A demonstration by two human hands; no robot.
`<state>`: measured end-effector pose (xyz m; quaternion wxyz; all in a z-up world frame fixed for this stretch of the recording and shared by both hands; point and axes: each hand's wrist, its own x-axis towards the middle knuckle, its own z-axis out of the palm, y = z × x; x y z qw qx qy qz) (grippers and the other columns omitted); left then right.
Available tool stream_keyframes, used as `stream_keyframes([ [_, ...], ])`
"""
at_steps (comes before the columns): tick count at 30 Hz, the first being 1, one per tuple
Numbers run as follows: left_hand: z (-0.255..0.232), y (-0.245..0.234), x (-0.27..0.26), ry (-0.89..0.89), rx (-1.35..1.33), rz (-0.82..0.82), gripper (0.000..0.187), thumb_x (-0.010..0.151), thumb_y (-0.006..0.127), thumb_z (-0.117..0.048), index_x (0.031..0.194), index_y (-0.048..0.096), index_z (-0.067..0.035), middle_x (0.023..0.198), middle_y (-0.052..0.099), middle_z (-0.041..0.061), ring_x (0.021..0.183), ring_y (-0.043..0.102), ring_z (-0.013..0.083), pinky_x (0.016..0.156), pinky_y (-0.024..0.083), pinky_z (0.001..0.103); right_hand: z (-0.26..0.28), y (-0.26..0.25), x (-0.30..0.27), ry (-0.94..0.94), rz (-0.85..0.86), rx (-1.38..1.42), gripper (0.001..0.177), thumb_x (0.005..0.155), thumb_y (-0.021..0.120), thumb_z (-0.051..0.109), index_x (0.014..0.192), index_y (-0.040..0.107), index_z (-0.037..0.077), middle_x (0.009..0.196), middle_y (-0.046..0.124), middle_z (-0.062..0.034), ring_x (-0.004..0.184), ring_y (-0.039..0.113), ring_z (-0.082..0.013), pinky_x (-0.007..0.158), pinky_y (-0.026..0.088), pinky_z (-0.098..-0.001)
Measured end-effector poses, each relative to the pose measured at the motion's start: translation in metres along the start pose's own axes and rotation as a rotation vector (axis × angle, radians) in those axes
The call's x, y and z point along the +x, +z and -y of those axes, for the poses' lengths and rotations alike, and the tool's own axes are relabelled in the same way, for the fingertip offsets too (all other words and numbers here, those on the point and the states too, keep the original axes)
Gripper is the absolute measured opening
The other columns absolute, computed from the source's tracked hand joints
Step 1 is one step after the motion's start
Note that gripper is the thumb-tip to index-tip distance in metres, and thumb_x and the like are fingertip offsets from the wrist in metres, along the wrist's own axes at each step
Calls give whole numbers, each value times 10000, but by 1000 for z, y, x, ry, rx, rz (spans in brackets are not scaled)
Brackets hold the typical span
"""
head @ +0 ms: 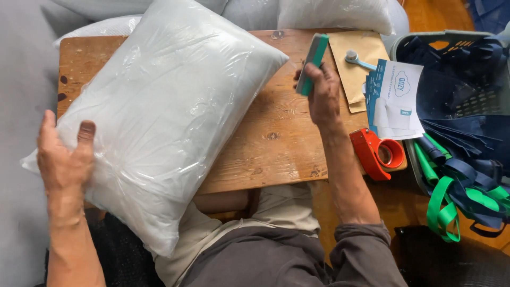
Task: Brushing the surface of a plastic-wrapped pillow with a small hand brush
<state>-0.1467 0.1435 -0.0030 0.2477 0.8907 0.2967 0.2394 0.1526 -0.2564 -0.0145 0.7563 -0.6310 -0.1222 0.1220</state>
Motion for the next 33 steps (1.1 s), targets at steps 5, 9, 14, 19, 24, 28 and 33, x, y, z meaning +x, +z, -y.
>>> stream_keyframes([
  [5,55,6,-12,-417,-14,-275,779,1253,747,-357,1595,140,-9,1637,144,305,1519,89,398,1255,119,512,-26,2,69,10,-157,-91,359,823,607,399,995,682,93,982,650,-39,860,607,-157,725,583,-330],
  [9,93,22,-17,-877,-563,-369,1216,759,972,-817,1392,191,-133,1479,401,66,1298,634,145,957,681,353,-45,24,56,77,76,-237,296,858,606,457,950,567,178,887,521,4,802,485,-125,710,425,-288],
  [14,82,13,-15,-526,-829,-542,667,780,1057,-304,1058,474,-139,1112,743,43,917,755,118,764,763,361,-39,32,-2,148,35,-324,331,905,577,411,1041,498,120,879,569,-57,691,622,-177,583,503,-316],
  [19,-17,-23,-33,420,-774,-439,860,1088,686,374,1637,224,-100,1649,330,443,1534,405,634,1320,419,758,-37,-7,-48,292,-64,-411,249,947,604,390,1008,563,152,919,600,-25,848,566,-130,739,466,-299],
  [24,-68,-37,-66,478,-547,-556,699,880,609,-135,1437,231,50,1423,317,332,1353,368,485,1218,359,668,44,23,-83,-271,-279,-613,507,1045,560,354,1435,411,67,1159,460,-111,1122,484,-260,990,487,-433],
  [28,-61,-36,-99,407,-430,-657,1041,669,611,-332,1563,212,23,1611,287,230,1547,305,381,1358,281,616,100,81,-133,-922,-136,-965,890,1078,825,408,1673,254,74,1735,324,-102,1225,567,-288,1102,540,-425],
  [33,-33,-15,-122,154,-1014,-723,1631,396,1078,-391,1590,33,-11,1700,216,214,1526,473,277,1329,522,438,124,187,-169,-1281,145,-1141,318,1151,608,279,1458,600,198,1071,649,-98,841,674,-217,748,579,-378],
])
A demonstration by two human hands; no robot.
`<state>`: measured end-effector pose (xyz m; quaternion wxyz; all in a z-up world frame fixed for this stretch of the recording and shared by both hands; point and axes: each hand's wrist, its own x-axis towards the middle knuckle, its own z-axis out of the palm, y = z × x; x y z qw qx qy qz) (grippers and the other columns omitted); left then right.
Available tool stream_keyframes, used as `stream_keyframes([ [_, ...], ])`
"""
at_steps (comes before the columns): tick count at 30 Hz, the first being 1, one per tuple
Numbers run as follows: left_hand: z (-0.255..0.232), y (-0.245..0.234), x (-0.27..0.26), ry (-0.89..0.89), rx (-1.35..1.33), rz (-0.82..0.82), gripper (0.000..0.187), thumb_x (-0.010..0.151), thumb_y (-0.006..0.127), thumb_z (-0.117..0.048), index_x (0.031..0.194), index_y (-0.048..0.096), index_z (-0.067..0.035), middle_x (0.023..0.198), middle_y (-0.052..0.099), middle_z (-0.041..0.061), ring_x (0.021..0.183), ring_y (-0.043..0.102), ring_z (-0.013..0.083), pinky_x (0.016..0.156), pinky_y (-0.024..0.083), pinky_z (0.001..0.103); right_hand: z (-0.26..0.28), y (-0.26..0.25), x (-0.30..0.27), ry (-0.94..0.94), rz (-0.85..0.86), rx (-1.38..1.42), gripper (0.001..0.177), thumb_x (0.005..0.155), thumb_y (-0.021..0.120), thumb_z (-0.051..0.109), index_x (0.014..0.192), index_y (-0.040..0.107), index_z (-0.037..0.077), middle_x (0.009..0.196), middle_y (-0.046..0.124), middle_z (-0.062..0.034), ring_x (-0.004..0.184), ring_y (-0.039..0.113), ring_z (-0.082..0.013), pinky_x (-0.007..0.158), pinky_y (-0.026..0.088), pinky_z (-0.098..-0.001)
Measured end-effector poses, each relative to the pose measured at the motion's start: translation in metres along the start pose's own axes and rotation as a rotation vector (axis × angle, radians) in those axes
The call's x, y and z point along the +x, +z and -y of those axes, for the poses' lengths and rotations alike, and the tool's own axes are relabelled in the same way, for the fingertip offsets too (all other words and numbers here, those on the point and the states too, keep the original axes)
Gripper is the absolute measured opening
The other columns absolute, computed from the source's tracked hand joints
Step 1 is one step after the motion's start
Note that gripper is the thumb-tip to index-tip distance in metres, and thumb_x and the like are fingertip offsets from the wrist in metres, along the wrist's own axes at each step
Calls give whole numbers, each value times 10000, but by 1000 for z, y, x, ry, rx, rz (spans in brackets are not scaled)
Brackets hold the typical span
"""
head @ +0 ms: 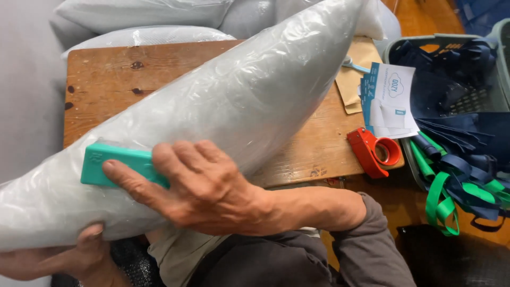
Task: Brushing the surface of a plastic-wrapped pillow with a small hand brush
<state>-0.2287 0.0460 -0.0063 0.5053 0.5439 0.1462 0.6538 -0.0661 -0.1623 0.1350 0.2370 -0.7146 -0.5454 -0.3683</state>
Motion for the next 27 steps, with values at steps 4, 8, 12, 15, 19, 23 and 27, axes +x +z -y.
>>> stream_keyframes([
  [4,-9,-4,-3,284,456,338,839,857,608,-6,1539,123,-43,1544,227,377,1456,353,644,1238,395,815,-32,10,-17,15,158,-167,396,1183,595,177,1556,462,160,1077,564,-62,890,569,-244,766,488,-435],
  [8,54,-64,-13,286,518,237,1019,858,751,5,1579,53,-168,1616,187,229,1568,311,505,1360,378,735,-178,4,-46,150,142,-564,395,1131,607,291,1517,543,236,999,546,-99,811,522,-298,656,420,-438],
  [12,27,-26,-10,231,435,266,766,957,643,-5,1489,101,-106,1507,171,237,1425,293,495,1252,354,717,-291,-14,-85,704,243,-520,506,1052,759,373,1474,588,151,982,525,-164,898,568,-314,736,500,-441],
  [15,21,-12,-5,288,461,301,597,994,559,-75,1427,152,-21,1377,235,334,1233,358,568,1063,427,742,-299,-6,-104,1110,-29,191,490,1022,647,375,1420,589,95,1081,589,-116,983,627,-272,743,590,-398],
  [19,21,-27,-10,306,557,333,644,972,511,-186,1460,130,-8,1445,218,279,1324,336,515,1134,410,729,-272,17,-105,1020,-447,840,495,1024,560,402,1367,603,47,1192,684,-59,1140,650,-169,987,602,-295],
  [23,35,-42,-12,317,544,303,698,954,513,-194,1520,133,-43,1499,228,269,1364,347,520,1161,428,737,-256,26,-87,1094,-191,993,326,1037,530,388,1028,680,99,932,673,-18,842,643,-141,683,589,-297],
  [27,26,-23,-4,312,456,294,559,994,499,-166,1417,170,-11,1360,236,286,1247,327,514,1075,381,711,-262,71,-148,1334,295,761,88,825,488,7,857,535,75,872,568,-61,787,569,-163,671,492,-285],
])
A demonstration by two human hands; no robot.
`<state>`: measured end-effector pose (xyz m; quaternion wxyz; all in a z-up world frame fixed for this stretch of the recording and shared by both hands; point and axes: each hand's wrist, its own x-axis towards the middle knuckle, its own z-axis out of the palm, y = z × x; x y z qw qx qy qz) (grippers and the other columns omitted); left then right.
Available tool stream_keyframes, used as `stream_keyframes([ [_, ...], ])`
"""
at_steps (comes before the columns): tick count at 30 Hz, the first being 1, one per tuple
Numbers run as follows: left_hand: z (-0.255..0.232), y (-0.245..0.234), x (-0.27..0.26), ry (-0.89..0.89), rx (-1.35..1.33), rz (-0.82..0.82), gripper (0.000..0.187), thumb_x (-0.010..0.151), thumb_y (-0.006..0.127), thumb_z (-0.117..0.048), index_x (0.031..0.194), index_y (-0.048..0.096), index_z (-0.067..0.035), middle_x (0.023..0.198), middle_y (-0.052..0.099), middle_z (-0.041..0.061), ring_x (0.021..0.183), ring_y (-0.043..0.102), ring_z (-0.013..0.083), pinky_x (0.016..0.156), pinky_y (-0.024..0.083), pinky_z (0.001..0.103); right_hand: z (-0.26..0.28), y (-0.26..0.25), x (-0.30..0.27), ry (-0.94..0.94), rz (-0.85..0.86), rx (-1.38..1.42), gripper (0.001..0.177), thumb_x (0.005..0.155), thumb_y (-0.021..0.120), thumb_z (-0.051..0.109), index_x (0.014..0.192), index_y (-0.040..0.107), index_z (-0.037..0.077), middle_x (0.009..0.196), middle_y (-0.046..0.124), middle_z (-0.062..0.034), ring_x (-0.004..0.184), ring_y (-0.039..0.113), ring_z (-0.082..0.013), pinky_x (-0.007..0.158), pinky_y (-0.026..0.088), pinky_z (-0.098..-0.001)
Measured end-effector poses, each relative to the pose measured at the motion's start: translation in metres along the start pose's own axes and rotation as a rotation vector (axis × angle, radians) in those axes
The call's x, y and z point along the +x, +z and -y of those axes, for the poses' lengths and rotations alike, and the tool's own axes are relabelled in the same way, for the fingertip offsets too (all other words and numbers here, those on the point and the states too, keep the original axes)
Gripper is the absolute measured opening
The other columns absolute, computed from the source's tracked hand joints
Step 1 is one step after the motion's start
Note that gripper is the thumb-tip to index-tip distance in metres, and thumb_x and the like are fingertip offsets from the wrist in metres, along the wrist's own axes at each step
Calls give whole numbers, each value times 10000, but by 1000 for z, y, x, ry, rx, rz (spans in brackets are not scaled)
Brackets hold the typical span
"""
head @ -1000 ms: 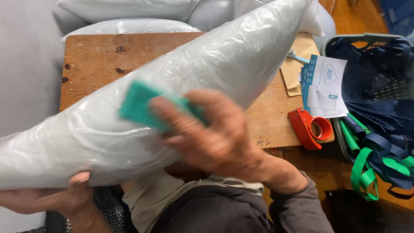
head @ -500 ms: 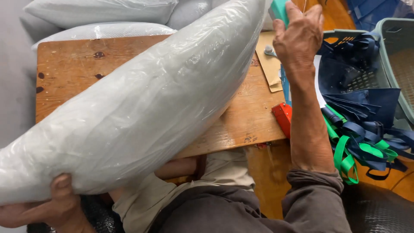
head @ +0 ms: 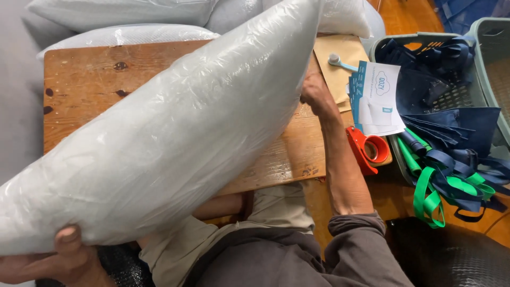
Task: Brushing the surface of a plastic-wrapped pillow with a small hand brush
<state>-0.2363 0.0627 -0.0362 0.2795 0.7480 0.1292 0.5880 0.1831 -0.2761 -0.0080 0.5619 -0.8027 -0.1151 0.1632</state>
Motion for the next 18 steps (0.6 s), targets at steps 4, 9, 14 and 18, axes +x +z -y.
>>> stream_keyframes([
  [4,-20,7,13,13,-61,80,590,948,473,-150,1424,146,-28,1431,193,271,1321,285,504,1124,350,743,-18,-7,-26,303,-10,-203,347,882,644,272,609,540,85,587,493,-35,525,427,-114,431,308,-259],
  [9,-34,6,6,-865,-557,-592,2114,-50,1449,-581,1602,237,-62,1691,568,167,1304,899,194,1097,957,306,-53,-30,-46,267,-6,52,101,902,599,228,852,545,159,711,485,-23,623,479,-168,551,413,-363],
  [14,-44,-7,-10,-1138,-439,-406,1742,189,1171,-558,1599,274,-64,1629,556,166,1287,793,199,1092,810,295,-55,-60,-104,334,-52,686,390,1001,632,420,1104,665,45,955,719,-146,894,753,-332,778,647,-515],
  [18,-49,-15,-14,-1394,-346,-146,1333,454,882,-464,1595,317,-71,1559,546,176,1265,681,237,1083,647,325,-117,-96,-134,317,-50,950,440,1047,542,422,1282,610,57,1170,693,-176,1083,679,-466,899,515,-721],
])
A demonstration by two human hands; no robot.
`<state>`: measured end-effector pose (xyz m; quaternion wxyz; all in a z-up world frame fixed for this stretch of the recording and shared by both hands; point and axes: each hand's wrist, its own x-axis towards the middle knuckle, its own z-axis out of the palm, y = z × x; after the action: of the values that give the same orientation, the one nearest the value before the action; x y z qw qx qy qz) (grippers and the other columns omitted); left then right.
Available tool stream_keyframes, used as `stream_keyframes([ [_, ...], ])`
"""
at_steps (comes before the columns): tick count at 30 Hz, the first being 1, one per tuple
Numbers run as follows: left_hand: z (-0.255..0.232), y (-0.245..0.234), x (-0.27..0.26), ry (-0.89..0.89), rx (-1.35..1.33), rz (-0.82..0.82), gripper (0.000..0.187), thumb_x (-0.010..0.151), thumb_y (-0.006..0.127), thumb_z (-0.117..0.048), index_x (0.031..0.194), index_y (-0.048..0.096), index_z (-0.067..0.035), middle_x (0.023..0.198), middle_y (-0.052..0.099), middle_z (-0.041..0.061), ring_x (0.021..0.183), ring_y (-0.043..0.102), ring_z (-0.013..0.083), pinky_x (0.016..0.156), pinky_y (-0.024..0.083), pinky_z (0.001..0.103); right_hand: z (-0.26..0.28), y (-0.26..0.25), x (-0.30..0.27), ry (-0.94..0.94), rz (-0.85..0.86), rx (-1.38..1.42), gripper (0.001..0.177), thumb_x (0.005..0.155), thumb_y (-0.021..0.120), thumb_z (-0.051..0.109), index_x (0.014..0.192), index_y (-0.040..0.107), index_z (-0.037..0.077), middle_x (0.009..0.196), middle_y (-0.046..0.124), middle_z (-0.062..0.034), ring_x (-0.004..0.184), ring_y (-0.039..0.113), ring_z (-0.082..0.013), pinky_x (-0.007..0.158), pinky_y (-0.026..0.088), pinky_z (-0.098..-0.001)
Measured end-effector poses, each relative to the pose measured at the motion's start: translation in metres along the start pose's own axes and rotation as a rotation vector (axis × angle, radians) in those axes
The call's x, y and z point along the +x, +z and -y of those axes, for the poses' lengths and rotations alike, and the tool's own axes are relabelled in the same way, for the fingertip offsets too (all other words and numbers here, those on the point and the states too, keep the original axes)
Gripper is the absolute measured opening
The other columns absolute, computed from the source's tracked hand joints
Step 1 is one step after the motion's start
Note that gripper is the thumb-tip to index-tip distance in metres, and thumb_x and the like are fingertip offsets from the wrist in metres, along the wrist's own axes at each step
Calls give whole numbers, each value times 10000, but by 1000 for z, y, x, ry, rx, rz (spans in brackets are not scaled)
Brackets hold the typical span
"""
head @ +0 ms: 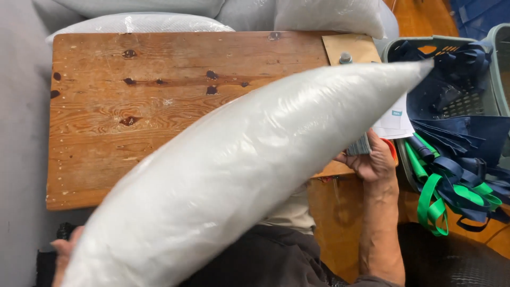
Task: Brushing the surface of a plastic-wrapped pillow with a small hand brush
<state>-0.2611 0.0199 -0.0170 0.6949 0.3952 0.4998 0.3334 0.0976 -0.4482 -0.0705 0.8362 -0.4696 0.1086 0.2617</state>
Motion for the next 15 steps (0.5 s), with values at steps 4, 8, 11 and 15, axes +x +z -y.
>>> stream_keyframes([
  [4,-3,0,-3,-250,216,129,948,712,620,-312,1594,361,-81,1488,540,195,1239,581,304,1069,494,394,-14,-29,-3,-31,-46,43,389,1054,532,361,1279,620,56,1173,694,-181,1072,665,-461,920,458,-732],
  [8,-12,9,-17,-413,333,204,723,880,460,-184,1594,389,-89,1440,539,211,1220,520,361,1057,398,456,-20,-31,-3,-68,-102,-126,377,1032,529,309,1323,606,82,1121,660,-137,1040,638,-392,915,448,-636],
  [11,-33,46,-21,5,346,280,923,761,596,-169,1618,268,-65,1567,455,123,1279,498,212,1048,415,327,-20,-31,-2,-108,-144,-250,386,1015,527,270,1356,595,101,1082,634,-105,1016,617,-341,912,439,-565],
  [15,-28,62,33,376,251,567,973,780,582,-217,1618,123,-37,1634,298,210,1433,386,344,1153,368,449,-26,-32,1,-149,-204,-407,420,993,526,219,1399,581,127,1030,598,-62,984,589,-273,907,426,-470],
])
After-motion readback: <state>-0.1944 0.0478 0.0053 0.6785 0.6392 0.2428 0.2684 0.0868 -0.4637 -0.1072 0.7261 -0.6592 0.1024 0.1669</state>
